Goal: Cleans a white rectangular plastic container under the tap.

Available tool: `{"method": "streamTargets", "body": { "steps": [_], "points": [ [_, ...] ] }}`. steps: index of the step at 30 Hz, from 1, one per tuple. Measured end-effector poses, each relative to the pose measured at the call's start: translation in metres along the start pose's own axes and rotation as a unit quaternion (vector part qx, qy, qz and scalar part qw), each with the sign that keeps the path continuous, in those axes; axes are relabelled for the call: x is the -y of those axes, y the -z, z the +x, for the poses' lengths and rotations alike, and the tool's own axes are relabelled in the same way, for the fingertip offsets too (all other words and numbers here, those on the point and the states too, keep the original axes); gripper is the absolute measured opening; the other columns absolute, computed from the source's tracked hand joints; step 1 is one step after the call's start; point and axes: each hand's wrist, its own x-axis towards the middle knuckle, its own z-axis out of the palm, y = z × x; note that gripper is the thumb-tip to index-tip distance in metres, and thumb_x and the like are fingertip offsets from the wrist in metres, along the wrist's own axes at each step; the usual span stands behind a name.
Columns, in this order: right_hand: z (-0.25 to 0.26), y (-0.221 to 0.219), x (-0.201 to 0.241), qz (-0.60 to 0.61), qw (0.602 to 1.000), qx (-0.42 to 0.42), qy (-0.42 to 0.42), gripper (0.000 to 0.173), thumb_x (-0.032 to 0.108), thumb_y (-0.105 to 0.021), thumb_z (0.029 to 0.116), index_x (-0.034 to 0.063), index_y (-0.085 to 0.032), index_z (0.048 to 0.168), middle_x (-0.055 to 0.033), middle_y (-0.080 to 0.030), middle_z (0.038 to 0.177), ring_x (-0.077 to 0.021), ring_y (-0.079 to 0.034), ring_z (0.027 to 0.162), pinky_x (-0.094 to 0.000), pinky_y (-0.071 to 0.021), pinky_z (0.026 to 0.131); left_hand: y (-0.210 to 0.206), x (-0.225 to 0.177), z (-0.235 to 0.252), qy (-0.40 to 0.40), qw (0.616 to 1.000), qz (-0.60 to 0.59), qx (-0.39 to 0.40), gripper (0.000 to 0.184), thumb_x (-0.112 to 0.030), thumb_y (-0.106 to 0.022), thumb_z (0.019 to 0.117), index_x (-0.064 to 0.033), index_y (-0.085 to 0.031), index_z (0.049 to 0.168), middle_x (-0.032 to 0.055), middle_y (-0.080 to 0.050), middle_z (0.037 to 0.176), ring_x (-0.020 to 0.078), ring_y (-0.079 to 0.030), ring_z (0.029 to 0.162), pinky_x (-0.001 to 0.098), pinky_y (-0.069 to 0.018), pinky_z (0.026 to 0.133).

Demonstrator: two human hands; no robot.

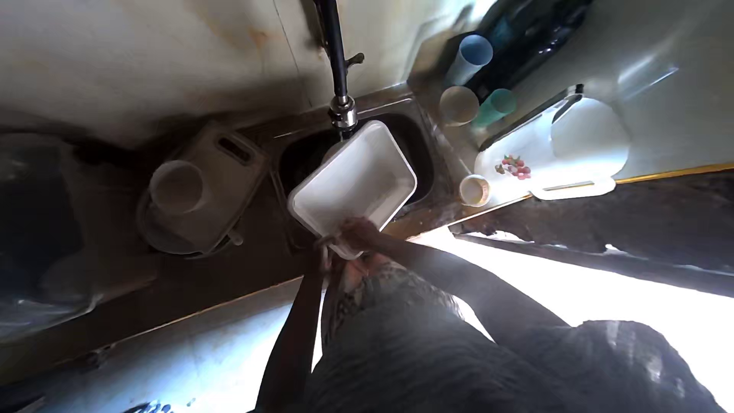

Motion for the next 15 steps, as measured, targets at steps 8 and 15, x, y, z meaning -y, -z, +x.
{"method": "streamTargets", "body": {
  "steps": [8,15],
  "points": [
    [-0.008,-0.002,0.036,0.082,0.995,0.007,-0.05,0.041,0.018,-0.057,0.1043,0.0036,-0.057,0.143,-0.0228,-0.061,0.139,-0.0391,-0.058,0.13,-0.0585,-0.0441,0.109,-0.009,0.017,0.009,-0.016,0.996,0.089,-0.002,0.032,-0.006,-0.046,0.106,0.0067,-0.051,0.134,0.0199,-0.059,0.122,0.0194,-0.058,0.105,0.0349,-0.0499,0.093],
    [-0.019,0.029,-0.05,-0.106,0.993,-0.051,0.013,0.03,0.011,-0.057,0.1019,0.0035,-0.068,0.128,-0.0217,-0.067,0.129,-0.0416,-0.059,0.126,-0.0634,-0.0425,0.105,-0.01,0.012,0.029,-0.088,0.99,0.005,-0.111,0.037,-0.011,-0.063,0.0918,0.0066,-0.058,0.124,0.0202,-0.061,0.116,0.0243,-0.058,0.103,0.043,-0.0507,0.09]
  ]
}}
